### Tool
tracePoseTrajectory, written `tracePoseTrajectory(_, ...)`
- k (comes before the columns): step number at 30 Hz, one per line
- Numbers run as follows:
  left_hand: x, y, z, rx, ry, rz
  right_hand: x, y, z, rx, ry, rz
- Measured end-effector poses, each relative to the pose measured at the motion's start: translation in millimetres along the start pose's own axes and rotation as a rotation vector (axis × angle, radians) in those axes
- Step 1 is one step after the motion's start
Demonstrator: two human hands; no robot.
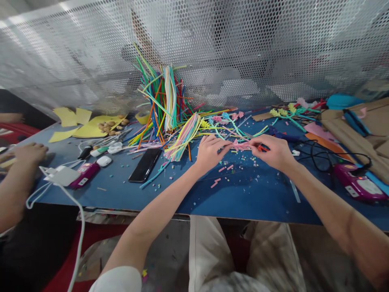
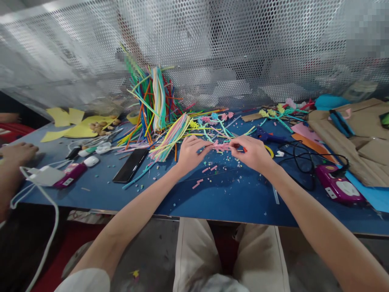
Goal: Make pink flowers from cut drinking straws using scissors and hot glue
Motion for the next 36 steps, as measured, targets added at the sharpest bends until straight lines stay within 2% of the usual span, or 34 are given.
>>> tracePoseTrajectory(11,0.6,-0.4,-1.3,-0.005,0.028,0.052,1.2,1.6,5.1,-0.021,-0.042,-0.06)
tracePoseTrajectory(36,1.1,-0.9,-0.9,-0.022,0.023,0.053,0.9,3.9,-1.2,-0.02,-0.029,0.032)
Point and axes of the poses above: each hand's wrist, its own x-axis away from the middle knuckle, its own y-axis out of the palm, z = x × y, the point moved 1 cm from there along -x, towards the middle knuckle, and after that the axes turned 13 degrees about -y, right-handed, at the moved point
